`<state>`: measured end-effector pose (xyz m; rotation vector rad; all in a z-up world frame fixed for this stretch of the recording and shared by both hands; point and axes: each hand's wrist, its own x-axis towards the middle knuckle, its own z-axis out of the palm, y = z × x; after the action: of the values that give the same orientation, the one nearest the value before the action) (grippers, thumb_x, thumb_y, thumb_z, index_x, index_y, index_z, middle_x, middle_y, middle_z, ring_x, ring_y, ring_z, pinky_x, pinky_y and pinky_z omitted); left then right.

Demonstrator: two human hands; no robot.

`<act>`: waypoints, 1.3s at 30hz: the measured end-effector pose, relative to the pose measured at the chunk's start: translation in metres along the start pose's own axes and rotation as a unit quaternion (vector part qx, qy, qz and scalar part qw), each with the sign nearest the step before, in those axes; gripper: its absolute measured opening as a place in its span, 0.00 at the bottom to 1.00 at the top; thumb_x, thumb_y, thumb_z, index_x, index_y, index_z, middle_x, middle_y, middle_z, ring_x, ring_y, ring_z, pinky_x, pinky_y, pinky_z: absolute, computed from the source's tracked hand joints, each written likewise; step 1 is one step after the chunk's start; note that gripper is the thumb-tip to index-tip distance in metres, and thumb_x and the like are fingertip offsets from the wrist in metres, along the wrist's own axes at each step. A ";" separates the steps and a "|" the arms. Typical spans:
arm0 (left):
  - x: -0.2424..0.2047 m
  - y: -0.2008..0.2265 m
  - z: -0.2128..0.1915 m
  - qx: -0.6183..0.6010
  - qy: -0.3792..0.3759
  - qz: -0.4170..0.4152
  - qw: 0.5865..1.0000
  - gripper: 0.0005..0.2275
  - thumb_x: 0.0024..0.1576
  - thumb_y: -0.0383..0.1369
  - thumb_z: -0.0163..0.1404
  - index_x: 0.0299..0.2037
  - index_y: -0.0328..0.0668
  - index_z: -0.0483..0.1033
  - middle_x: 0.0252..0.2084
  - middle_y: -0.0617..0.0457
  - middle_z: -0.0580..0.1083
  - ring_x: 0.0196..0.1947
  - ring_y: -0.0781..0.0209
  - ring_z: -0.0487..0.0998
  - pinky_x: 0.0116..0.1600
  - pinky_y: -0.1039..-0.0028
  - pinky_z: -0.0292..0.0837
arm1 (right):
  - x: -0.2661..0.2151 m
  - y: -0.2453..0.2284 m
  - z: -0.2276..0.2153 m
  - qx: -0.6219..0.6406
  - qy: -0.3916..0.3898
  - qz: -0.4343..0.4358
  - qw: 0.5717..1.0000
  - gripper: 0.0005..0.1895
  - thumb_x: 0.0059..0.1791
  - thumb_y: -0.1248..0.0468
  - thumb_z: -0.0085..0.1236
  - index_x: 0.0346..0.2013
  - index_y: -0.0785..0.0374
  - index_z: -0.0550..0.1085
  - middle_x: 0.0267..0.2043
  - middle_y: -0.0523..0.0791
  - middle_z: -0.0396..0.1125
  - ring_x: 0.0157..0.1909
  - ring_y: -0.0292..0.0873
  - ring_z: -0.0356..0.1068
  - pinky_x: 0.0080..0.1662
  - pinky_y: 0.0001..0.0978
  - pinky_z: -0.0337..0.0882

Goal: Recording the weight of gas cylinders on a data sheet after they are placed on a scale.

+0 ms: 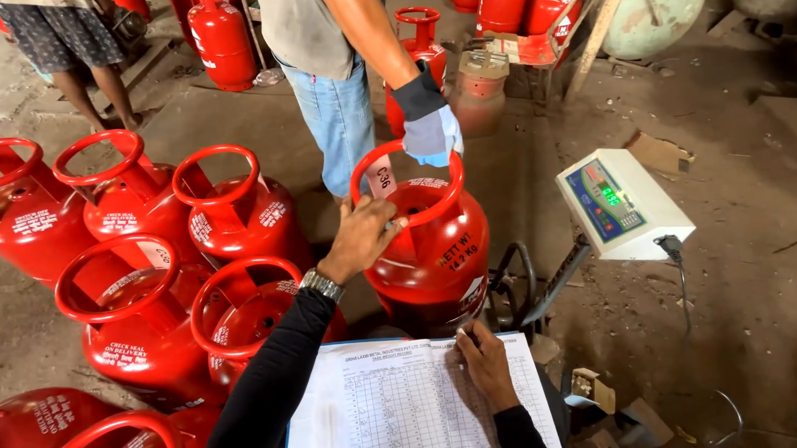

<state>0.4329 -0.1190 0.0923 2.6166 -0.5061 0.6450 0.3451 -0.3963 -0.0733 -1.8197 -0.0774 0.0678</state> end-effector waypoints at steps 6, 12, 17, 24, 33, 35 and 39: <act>0.039 -0.002 0.017 -0.034 -0.031 0.045 0.998 0.16 0.64 0.46 0.45 0.47 0.41 0.76 0.43 0.49 0.76 0.52 0.50 0.72 0.68 0.32 0.43 | -0.003 -0.006 0.001 0.002 -0.001 0.010 1.000 0.09 0.52 0.61 0.52 0.34 0.65 0.74 0.26 0.44 0.72 0.28 0.36 0.72 0.33 0.31 0.74; 0.085 0.014 0.051 -0.023 -0.050 0.080 0.995 0.17 0.64 0.46 0.43 0.50 0.42 0.76 0.49 0.48 0.76 0.58 0.49 0.71 0.64 0.28 0.42 | -0.002 -0.003 -0.001 -0.001 0.002 -0.010 1.000 0.11 0.52 0.60 0.52 0.35 0.66 0.74 0.27 0.45 0.72 0.29 0.37 0.73 0.34 0.30 0.74; 0.109 0.024 0.077 0.015 -0.048 0.065 0.997 0.18 0.63 0.47 0.44 0.52 0.42 0.75 0.51 0.49 0.77 0.58 0.48 0.73 0.71 0.36 0.44 | 0.000 0.003 -0.004 0.019 -0.004 -0.006 1.000 0.11 0.51 0.60 0.52 0.37 0.67 0.74 0.29 0.47 0.72 0.31 0.38 0.74 0.36 0.31 0.76; 0.109 0.044 0.061 0.085 -0.067 0.069 0.992 0.16 0.64 0.47 0.47 0.48 0.44 0.77 0.46 0.48 0.79 0.55 0.46 0.75 0.64 0.50 0.57 | 0.001 -0.006 -0.001 0.043 -0.024 -0.002 0.999 0.11 0.50 0.60 0.51 0.38 0.66 0.74 0.29 0.45 0.71 0.32 0.38 0.78 0.37 0.31 0.77; 0.112 0.053 0.077 0.080 0.007 0.117 0.990 0.16 0.62 0.47 0.49 0.44 0.44 0.80 0.36 0.49 0.81 0.37 0.53 0.81 0.49 0.61 0.64 | -0.001 -0.002 0.001 0.011 -0.017 -0.016 1.000 0.12 0.51 0.59 0.52 0.37 0.67 0.75 0.28 0.46 0.71 0.31 0.38 0.74 0.36 0.31 0.76; 0.115 0.049 0.081 0.073 0.000 0.123 0.990 0.17 0.63 0.49 0.47 0.44 0.45 0.81 0.35 0.48 0.81 0.37 0.52 0.81 0.51 0.60 0.64 | -0.002 -0.002 0.000 0.008 -0.013 -0.011 1.000 0.12 0.51 0.59 0.52 0.38 0.66 0.75 0.29 0.45 0.71 0.31 0.38 0.74 0.36 0.31 0.77; 0.118 0.053 0.067 0.058 -0.032 0.107 0.992 0.18 0.63 0.49 0.45 0.45 0.47 0.81 0.33 0.48 0.81 0.35 0.50 0.81 0.49 0.53 0.62 | -0.001 0.002 0.001 -0.004 -0.007 -0.022 1.000 0.12 0.51 0.59 0.52 0.38 0.66 0.75 0.29 0.45 0.71 0.31 0.38 0.74 0.35 0.32 0.76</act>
<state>0.5316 -0.2241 0.1128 2.7223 -0.8008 0.6766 0.3439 -0.3955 -0.0752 -1.8245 -0.1271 0.0502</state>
